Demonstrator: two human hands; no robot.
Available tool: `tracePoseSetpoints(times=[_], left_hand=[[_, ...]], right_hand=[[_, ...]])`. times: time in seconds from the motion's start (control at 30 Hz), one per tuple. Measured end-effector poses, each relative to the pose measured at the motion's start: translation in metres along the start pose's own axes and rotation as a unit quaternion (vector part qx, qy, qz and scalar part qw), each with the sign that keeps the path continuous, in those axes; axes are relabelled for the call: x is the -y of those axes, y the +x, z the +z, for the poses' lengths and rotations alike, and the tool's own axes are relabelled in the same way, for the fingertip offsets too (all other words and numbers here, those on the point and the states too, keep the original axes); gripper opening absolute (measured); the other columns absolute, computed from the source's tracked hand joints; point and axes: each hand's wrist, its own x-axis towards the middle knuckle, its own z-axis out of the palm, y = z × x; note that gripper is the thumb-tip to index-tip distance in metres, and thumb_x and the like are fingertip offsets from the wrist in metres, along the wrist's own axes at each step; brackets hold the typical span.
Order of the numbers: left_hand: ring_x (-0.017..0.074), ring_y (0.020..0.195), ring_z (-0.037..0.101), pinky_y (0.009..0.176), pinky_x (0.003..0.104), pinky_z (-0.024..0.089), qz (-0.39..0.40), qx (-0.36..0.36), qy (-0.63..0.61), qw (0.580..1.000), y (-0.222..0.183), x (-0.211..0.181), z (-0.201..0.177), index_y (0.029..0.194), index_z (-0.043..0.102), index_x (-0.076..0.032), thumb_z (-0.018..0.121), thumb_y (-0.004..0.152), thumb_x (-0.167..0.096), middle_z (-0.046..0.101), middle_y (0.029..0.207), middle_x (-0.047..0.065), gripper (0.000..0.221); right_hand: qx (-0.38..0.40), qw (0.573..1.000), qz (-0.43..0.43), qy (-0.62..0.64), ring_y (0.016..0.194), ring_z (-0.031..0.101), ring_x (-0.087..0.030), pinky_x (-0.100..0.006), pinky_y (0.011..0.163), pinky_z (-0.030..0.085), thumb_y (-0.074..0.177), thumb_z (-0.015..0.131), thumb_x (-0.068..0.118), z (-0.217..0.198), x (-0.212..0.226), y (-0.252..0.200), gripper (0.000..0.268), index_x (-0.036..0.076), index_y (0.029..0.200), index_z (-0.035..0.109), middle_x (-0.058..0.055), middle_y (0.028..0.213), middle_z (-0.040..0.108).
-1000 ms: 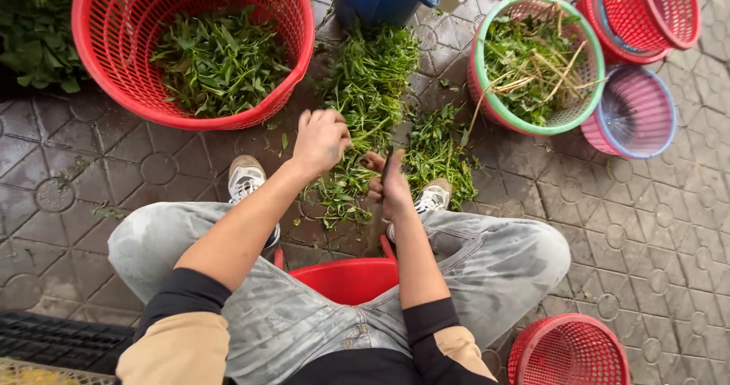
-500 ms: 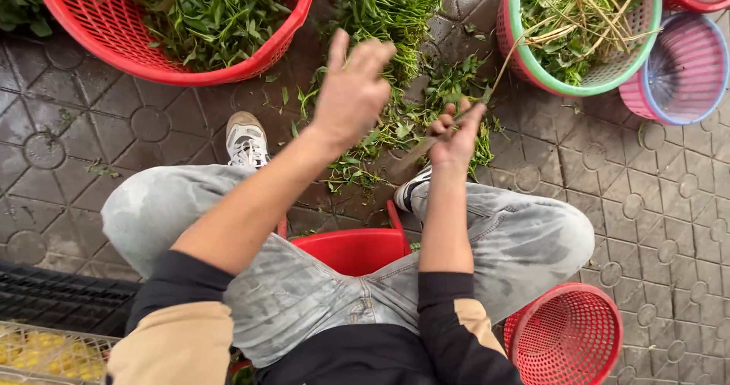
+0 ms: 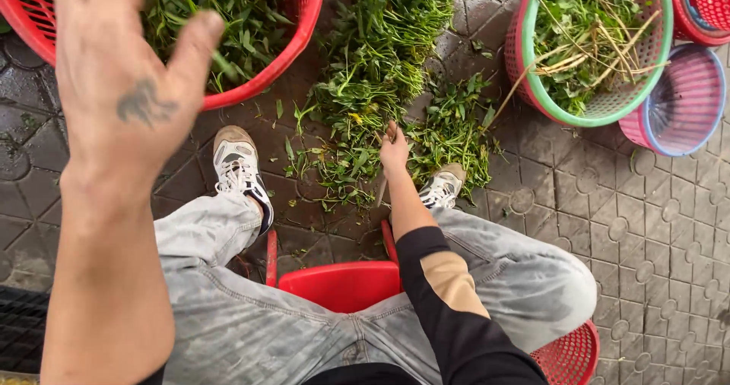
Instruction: Trimming and sorting green leafy vegetables into baskets using a small knife
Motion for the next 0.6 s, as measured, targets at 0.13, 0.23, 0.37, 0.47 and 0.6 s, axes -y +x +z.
tracePoseSetpoints(times=[0.13, 0.23, 0.37, 0.47, 0.6], left_hand=[[0.0535, 0.125, 0.056, 0.102, 0.059, 0.047, 0.026, 0.066, -0.031, 0.997, 0.004, -0.02, -0.002, 0.152, 0.055, 0.015, 0.084, 0.1, -0.002, 0.058, 0.144, 0.035, 0.062], [0.0442, 0.119, 0.061, 0.091, 0.054, 0.048, 0.035, 0.087, 0.026, 0.995, 0.006, -0.024, 0.009, 0.136, 0.065, 0.009, 0.088, 0.094, -0.016, 0.061, 0.141, 0.025, 0.054], [0.0426, 0.106, 0.065, 0.093, 0.053, 0.049, 0.046, 0.099, 0.041, 0.993, 0.003, -0.038, 0.023, 0.138, 0.065, 0.001, 0.084, 0.092, -0.027, 0.061, 0.137, 0.022, 0.057], [0.0377, 0.114, 0.064, 0.096, 0.048, 0.047, 0.081, 0.091, 0.051, 0.991, -0.009, -0.055, 0.029, 0.135, 0.065, -0.001, 0.084, 0.091, -0.025, 0.065, 0.133, 0.019, 0.054], [0.029, 0.105, 0.069, 0.096, 0.047, 0.048, 0.076, 0.172, 0.0, 0.982, -0.022, -0.061, 0.056, 0.127, 0.071, -0.012, 0.073, 0.098, -0.026, 0.071, 0.116, 0.009, 0.032]], right_hand=[[0.012, 0.99, -0.037, -0.139, 0.114, 0.066, -0.022, -0.036, 0.102, 0.05, 0.095, 0.066, 0.025, 0.008, 0.006, 0.017, 0.038, 0.013, 0.131, 0.067, -0.004, 0.125, 0.072], [0.116, 0.987, 0.006, -0.114, 0.064, 0.047, -0.012, -0.028, 0.052, 0.038, 0.097, 0.069, 0.018, -0.002, 0.056, -0.034, 0.018, 0.009, 0.113, 0.07, -0.003, 0.096, 0.068], [0.223, 0.972, 0.059, -0.044, 0.059, 0.045, -0.006, -0.02, 0.057, 0.039, 0.099, 0.065, 0.021, -0.039, 0.087, -0.098, 0.037, 0.008, 0.133, 0.061, 0.005, 0.068, 0.052], [0.262, 0.961, 0.015, 0.085, 0.061, 0.04, -0.009, -0.023, 0.055, 0.035, 0.099, 0.066, 0.011, -0.06, 0.057, -0.105, 0.016, 0.007, 0.115, 0.067, 0.002, 0.079, 0.051], [0.27, 0.934, -0.075, 0.223, 0.05, 0.038, -0.005, -0.021, 0.049, 0.032, 0.099, 0.068, 0.011, -0.068, 0.056, -0.106, 0.016, 0.007, 0.114, 0.065, -0.007, 0.09, 0.065]])
